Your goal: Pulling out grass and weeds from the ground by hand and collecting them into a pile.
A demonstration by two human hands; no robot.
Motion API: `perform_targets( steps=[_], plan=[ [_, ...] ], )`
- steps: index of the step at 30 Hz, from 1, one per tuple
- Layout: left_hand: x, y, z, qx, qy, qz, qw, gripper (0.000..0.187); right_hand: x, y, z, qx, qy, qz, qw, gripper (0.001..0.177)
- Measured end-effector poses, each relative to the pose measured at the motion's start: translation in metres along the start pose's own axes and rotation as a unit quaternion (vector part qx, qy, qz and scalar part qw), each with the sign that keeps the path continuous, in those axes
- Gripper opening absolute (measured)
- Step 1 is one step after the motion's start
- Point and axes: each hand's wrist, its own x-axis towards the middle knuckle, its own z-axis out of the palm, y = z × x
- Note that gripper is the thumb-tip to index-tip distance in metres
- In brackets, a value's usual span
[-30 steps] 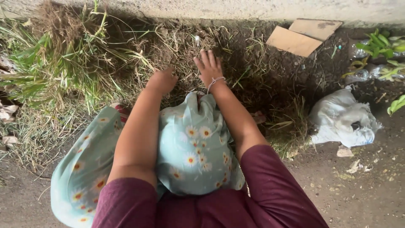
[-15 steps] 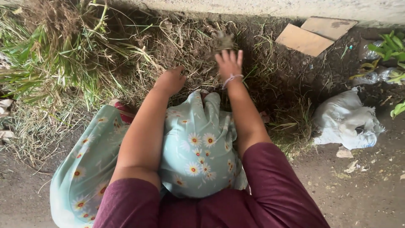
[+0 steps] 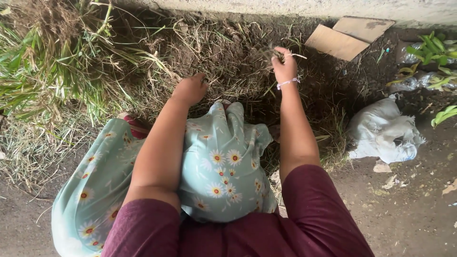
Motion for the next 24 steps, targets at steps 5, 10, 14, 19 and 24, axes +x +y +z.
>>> perform_targets(
  steps=[5, 10, 14, 19, 24],
  plan=[
    [-0.002, 0.006, 0.0, -0.004, 0.002, -0.002, 1.0, 0.052, 0.016, 0.027, 0.025, -0.129, 0.084, -0.088, 0.984, 0.019],
    [-0.002, 0.008, -0.001, -0.013, 0.007, 0.001, 1.0, 0.05, -0.043, -0.047, 0.015, -0.227, -0.134, 0.038, 0.964, 0.089],
    [-0.012, 0.017, -0.008, -0.005, -0.002, 0.006, 1.0, 0.051, -0.055, -0.035, 0.034, -0.277, -0.18, 0.066, 0.942, 0.091],
    [0.007, 0.006, 0.003, 0.013, -0.003, 0.003, 1.0, 0.052, -0.028, 0.019, 0.04, -0.236, -0.139, 0.045, 0.961, 0.058],
    [-0.012, 0.018, -0.01, 0.014, 0.004, 0.0, 1.0, 0.05, -0.031, -0.044, 0.003, -0.014, -0.089, 0.022, 0.996, 0.041]
  ],
)
